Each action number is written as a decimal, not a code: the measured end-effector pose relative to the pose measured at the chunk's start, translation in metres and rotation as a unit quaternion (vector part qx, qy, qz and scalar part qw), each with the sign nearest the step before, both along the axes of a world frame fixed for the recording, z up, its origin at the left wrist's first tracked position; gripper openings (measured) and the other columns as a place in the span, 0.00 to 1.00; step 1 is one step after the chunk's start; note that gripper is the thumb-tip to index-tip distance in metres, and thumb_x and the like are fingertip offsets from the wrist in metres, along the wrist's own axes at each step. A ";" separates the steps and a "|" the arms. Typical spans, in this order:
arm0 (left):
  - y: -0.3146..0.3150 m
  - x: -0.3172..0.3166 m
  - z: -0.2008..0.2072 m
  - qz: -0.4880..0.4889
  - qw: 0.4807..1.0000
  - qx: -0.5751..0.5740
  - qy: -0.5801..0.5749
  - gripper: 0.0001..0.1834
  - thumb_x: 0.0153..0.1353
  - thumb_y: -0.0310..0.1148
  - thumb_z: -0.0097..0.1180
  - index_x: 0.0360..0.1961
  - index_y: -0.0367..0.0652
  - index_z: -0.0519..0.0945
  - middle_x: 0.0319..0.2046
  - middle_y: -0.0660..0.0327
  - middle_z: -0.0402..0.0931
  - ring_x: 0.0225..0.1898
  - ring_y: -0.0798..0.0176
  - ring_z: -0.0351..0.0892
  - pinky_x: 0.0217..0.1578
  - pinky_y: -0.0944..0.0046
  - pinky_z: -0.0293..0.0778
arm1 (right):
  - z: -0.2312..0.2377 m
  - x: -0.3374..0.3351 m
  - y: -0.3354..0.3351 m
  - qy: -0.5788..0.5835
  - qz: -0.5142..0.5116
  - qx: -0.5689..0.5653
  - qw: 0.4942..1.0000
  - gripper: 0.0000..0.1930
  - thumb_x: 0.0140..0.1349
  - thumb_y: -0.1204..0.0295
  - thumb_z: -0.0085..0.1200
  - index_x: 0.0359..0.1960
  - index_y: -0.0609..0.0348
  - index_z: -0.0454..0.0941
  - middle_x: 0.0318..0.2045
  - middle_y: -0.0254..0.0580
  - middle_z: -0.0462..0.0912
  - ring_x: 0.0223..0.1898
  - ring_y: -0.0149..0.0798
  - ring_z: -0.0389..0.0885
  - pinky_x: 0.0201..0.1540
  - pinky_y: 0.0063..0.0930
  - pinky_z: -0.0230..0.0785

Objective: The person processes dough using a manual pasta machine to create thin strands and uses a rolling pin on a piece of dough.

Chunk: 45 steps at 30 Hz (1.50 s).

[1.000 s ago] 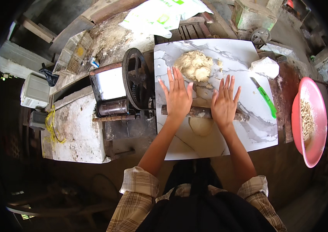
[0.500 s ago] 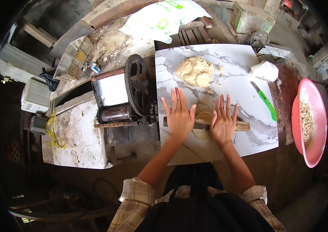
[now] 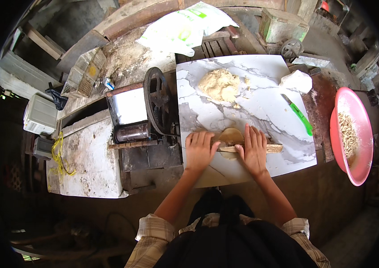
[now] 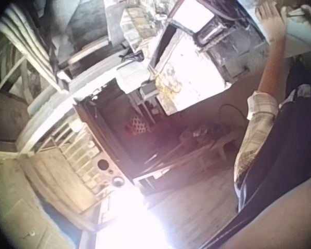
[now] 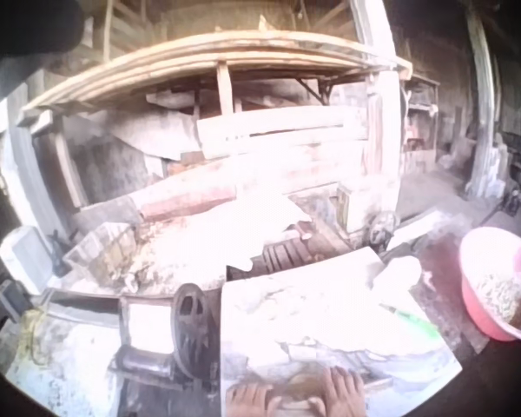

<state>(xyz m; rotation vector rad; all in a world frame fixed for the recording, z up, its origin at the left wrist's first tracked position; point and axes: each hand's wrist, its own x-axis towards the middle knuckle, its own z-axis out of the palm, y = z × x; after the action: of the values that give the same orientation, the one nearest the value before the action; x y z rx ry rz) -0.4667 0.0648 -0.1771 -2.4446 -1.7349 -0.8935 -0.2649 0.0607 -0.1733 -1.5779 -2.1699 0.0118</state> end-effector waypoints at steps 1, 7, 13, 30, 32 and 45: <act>0.000 -0.006 0.001 0.015 1.000 -0.011 -0.003 0.11 0.63 0.38 0.49 0.40 0.42 0.75 0.38 0.58 0.76 0.42 0.53 0.74 0.47 0.52 0.64 | 0.004 0.001 0.000 0.000 0.006 0.067 0.998 0.27 0.61 0.59 0.52 0.57 0.65 0.68 0.46 0.52 0.72 0.50 0.49 0.69 0.58 0.46 0.58; 0.023 -0.012 0.003 0.048 0.998 -0.025 0.018 0.12 0.65 0.34 0.45 0.27 0.40 0.76 0.26 0.57 0.75 0.35 0.53 0.74 0.37 0.54 0.66 | 0.000 0.022 0.026 -0.014 0.019 0.050 0.998 0.12 0.62 0.62 0.50 0.29 0.59 0.71 0.31 0.46 0.70 0.35 0.47 0.70 0.41 0.39 0.64; 0.056 0.008 -0.001 0.016 1.000 -0.007 0.019 0.12 0.62 0.39 0.51 0.27 0.42 0.76 0.31 0.59 0.74 0.38 0.55 0.73 0.41 0.52 0.64 | 0.007 0.038 0.055 -0.036 -0.047 -0.037 0.998 0.11 0.61 0.63 0.48 0.29 0.59 0.73 0.32 0.47 0.74 0.40 0.48 0.73 0.43 0.44 0.64; 0.035 0.043 0.005 0.162 0.983 -0.072 0.038 0.38 0.64 0.38 0.42 0.67 0.23 0.45 0.69 0.39 0.40 0.72 0.42 0.32 0.66 0.36 0.25 | -0.004 0.004 0.032 -0.082 -0.053 0.034 0.995 0.26 0.65 0.63 0.40 0.60 0.70 0.65 0.62 0.52 0.66 0.69 0.45 0.54 0.71 0.48 0.38; 0.063 0.045 0.015 0.203 0.979 -0.009 0.006 0.38 0.67 0.42 0.39 0.66 0.20 0.44 0.68 0.35 0.37 0.72 0.39 0.31 0.66 0.37 0.27 | 0.004 0.002 0.057 -0.075 -0.084 0.041 0.993 0.27 0.67 0.60 0.38 0.61 0.70 0.64 0.64 0.53 0.63 0.70 0.43 0.51 0.71 0.48 0.35; 0.010 0.040 0.001 0.159 0.985 -0.034 0.051 0.35 0.63 0.37 0.42 0.63 0.19 0.53 0.66 0.33 0.48 0.71 0.39 0.41 0.66 0.36 0.34 | 0.002 0.002 0.010 -0.063 -0.061 0.018 0.996 0.26 0.64 0.64 0.43 0.61 0.67 0.65 0.65 0.52 0.63 0.70 0.46 0.51 0.70 0.51 0.36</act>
<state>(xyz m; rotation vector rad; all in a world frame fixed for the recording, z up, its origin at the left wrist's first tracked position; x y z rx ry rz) -0.4264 0.0747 -0.1757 -2.1179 -2.0665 -0.6736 -0.2628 0.0708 -0.1712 -1.7302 -2.1502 -0.1672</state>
